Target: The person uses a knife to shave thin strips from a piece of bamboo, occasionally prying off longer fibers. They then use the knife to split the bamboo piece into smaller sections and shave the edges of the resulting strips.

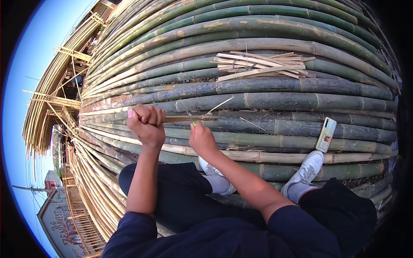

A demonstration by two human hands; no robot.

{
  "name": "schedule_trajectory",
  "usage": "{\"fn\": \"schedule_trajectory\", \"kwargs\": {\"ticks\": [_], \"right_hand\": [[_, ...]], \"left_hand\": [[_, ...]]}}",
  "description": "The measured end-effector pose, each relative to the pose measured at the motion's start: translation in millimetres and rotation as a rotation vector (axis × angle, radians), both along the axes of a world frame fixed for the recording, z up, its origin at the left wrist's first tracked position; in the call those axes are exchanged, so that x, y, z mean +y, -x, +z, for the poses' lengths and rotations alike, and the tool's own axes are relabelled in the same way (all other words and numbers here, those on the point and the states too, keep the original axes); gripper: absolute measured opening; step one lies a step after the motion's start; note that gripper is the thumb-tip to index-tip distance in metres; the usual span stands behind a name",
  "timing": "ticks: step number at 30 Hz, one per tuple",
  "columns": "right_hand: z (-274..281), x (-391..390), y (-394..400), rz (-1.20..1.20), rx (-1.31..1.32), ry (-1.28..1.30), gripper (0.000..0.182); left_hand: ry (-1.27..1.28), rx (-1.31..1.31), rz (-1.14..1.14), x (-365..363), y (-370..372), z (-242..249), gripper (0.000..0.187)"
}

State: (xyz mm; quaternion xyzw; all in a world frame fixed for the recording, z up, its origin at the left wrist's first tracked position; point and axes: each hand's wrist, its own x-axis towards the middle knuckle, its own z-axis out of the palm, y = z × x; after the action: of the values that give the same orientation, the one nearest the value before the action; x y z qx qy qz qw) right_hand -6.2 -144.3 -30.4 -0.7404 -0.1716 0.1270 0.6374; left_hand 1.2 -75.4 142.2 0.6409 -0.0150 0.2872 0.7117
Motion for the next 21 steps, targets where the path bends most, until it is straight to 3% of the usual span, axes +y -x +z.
{"fn": "schedule_trajectory", "kwargs": {"ticks": [2,5,8,10,12,14,16,18,21], "right_hand": [[-75,10,-10,-0.120,0.037,0.308,0.028],[-74,-11,-20,-0.043,-0.049,0.327,0.027],[28,-19,-7,-0.018,-0.065,0.110,0.026],[40,-9,-1,-0.029,-0.058,0.015,0.025],[27,-2,2,-0.043,-0.052,-0.078,0.025],[-23,9,-8,-0.113,-0.129,-0.077,0.023],[-45,11,-16,-0.058,-0.080,0.026,0.023],[-76,11,-24,-0.017,0.035,0.312,0.025],[-23,-17,-21,-0.052,0.028,0.226,0.029]], "left_hand": [[0.048,0.000,0.040,6,-1,1,0.042],[0.020,0.021,-0.034,3,1,1,0.043],[0.032,0.021,-0.031,-3,3,-1,0.043],[0.028,0.020,-0.023,0,3,-1,0.043],[-0.006,0.006,0.024,0,-1,2,0.042],[0.000,0.003,0.027,9,-4,3,0.042],[0.064,0.011,0.108,20,-6,5,0.042],[0.083,0.028,0.132,19,-4,6,0.041],[0.050,-0.005,-0.008,15,0,3,0.041]]}}
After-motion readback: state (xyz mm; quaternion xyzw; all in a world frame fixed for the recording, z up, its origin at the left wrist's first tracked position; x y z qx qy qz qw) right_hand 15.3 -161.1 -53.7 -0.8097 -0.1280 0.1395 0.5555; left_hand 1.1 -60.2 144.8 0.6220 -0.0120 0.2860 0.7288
